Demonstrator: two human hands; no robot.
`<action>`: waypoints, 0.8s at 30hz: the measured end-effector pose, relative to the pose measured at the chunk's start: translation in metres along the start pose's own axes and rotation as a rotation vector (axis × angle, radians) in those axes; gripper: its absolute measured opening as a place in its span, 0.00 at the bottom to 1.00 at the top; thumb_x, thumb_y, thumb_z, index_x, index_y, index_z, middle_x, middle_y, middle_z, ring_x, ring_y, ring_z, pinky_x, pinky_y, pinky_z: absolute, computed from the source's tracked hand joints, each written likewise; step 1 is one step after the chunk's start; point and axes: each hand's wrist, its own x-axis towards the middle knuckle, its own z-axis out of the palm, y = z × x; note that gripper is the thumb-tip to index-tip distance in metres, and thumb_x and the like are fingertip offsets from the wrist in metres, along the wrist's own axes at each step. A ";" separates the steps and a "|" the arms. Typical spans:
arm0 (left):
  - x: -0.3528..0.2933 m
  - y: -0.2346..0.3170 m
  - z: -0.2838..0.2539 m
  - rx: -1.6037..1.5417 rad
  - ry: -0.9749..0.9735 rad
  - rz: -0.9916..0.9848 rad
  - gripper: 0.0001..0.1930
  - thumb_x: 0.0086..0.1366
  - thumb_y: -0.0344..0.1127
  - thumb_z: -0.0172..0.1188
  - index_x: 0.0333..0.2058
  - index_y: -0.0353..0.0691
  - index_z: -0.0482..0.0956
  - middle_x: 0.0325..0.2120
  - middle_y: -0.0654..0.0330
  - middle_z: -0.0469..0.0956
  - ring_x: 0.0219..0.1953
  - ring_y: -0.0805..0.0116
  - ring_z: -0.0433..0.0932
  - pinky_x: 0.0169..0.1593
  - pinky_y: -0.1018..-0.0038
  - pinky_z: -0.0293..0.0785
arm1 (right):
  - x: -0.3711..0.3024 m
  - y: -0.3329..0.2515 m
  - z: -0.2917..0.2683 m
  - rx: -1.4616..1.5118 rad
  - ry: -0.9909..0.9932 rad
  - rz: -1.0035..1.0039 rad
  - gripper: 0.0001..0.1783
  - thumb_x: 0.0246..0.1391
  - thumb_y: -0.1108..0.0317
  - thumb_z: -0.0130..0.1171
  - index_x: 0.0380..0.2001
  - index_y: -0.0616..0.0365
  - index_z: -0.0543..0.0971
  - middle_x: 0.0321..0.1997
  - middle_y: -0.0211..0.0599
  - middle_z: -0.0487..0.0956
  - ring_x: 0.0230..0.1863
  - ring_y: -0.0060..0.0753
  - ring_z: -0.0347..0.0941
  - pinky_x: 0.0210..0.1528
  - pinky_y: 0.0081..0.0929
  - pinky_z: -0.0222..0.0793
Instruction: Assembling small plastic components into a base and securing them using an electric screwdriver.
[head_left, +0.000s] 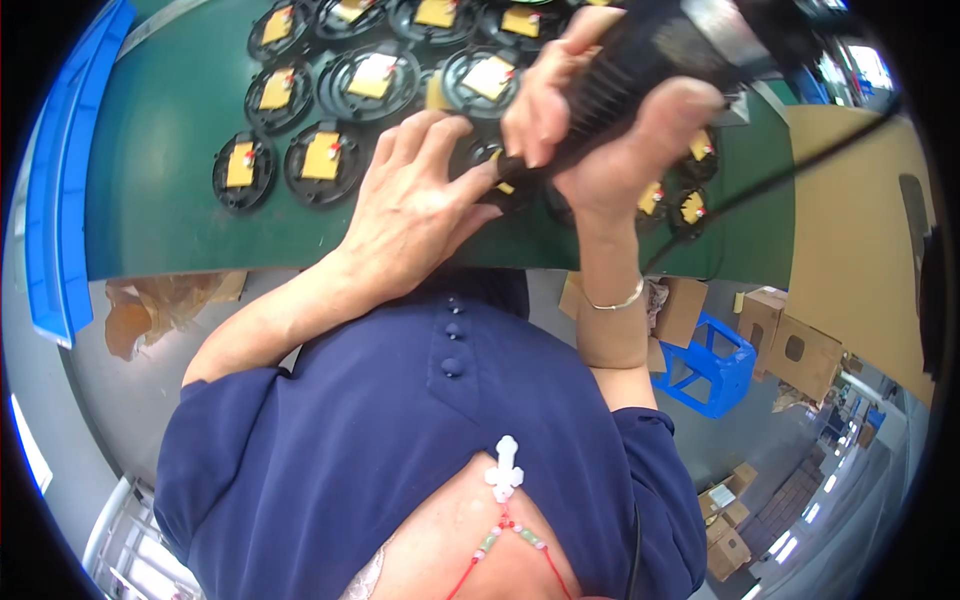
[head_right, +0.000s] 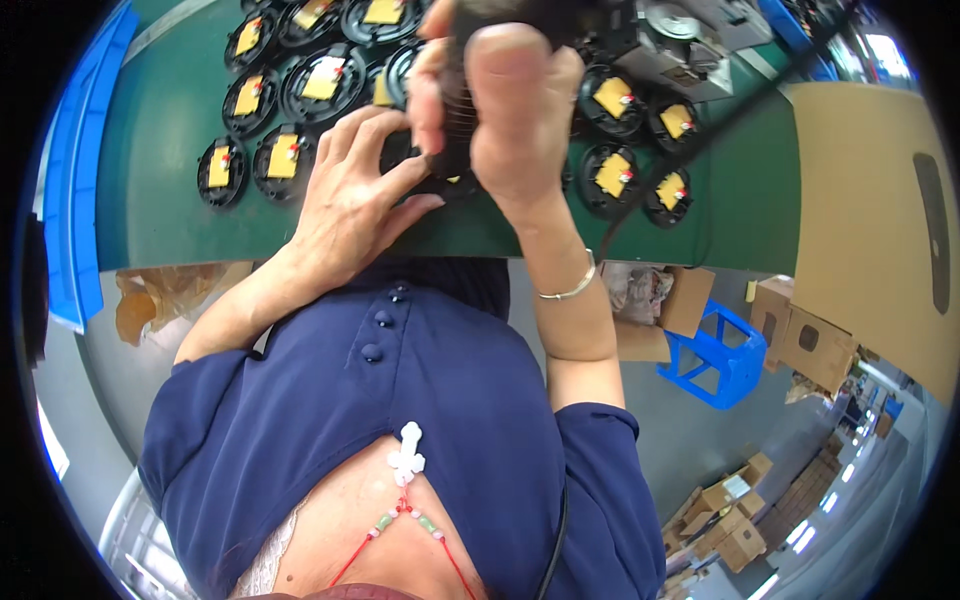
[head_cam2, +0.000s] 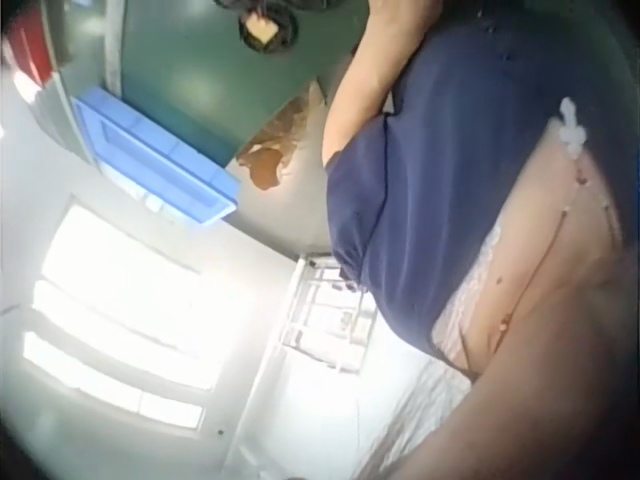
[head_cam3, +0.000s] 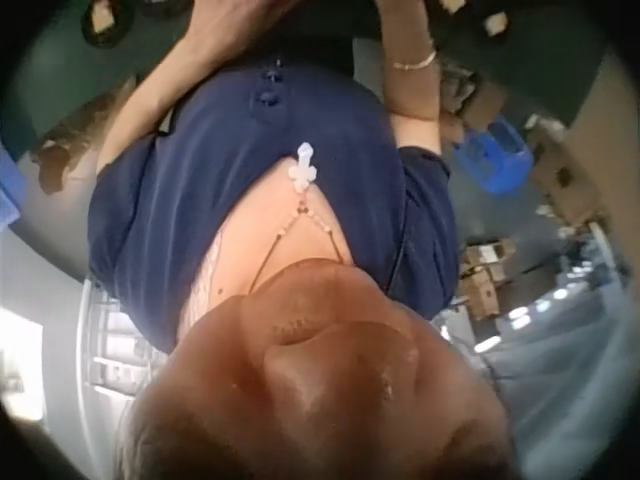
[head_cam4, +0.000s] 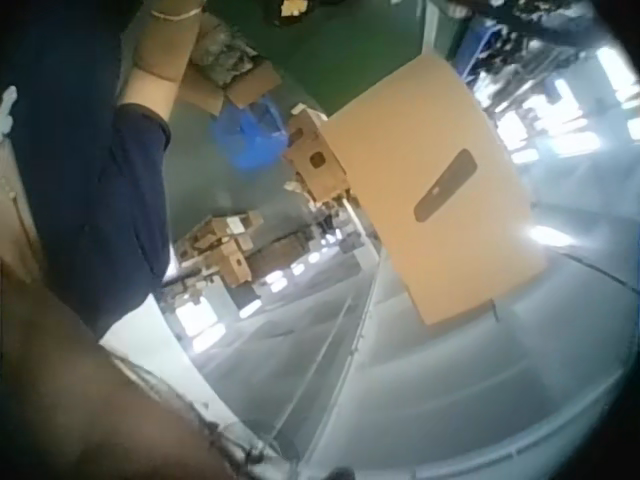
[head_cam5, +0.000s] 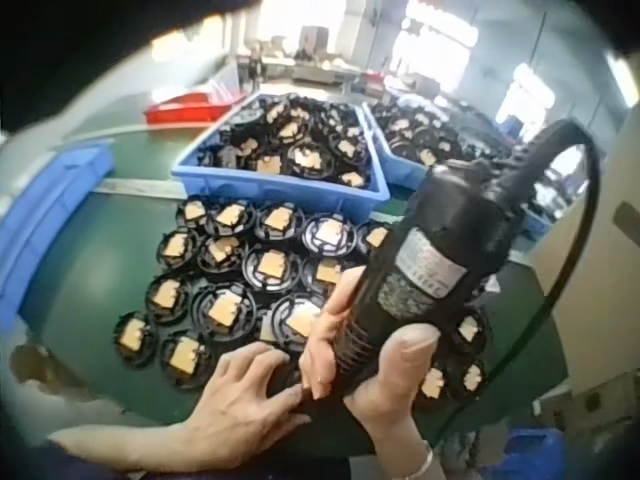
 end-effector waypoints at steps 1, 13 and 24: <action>0.000 0.000 0.002 0.016 -0.019 -0.006 0.17 0.53 0.40 0.70 0.41 0.44 0.79 0.53 0.52 0.68 0.59 0.48 0.65 0.58 0.56 0.63 | 0.007 0.006 -0.003 0.349 -0.089 0.017 0.30 0.65 0.46 0.52 0.39 0.71 0.72 0.17 0.36 0.74 0.15 0.20 0.68 0.17 0.17 0.63; 0.002 0.004 -0.006 0.053 -0.089 0.009 0.21 0.52 0.35 0.71 0.47 0.44 0.79 0.53 0.51 0.69 0.60 0.47 0.65 0.59 0.56 0.63 | 0.041 -0.089 -0.111 -0.298 0.564 -0.436 0.48 0.52 0.20 0.40 0.46 0.61 0.67 0.13 0.37 0.70 0.12 0.33 0.65 0.20 0.34 0.68; -0.040 -0.014 -0.034 0.099 0.020 -0.239 0.26 0.51 0.32 0.71 0.51 0.42 0.77 0.54 0.52 0.71 0.60 0.50 0.66 0.62 0.58 0.60 | 0.068 -0.083 -0.145 -0.428 0.624 -0.365 0.31 0.62 0.39 0.47 0.42 0.62 0.67 0.18 0.41 0.71 0.14 0.35 0.65 0.20 0.33 0.66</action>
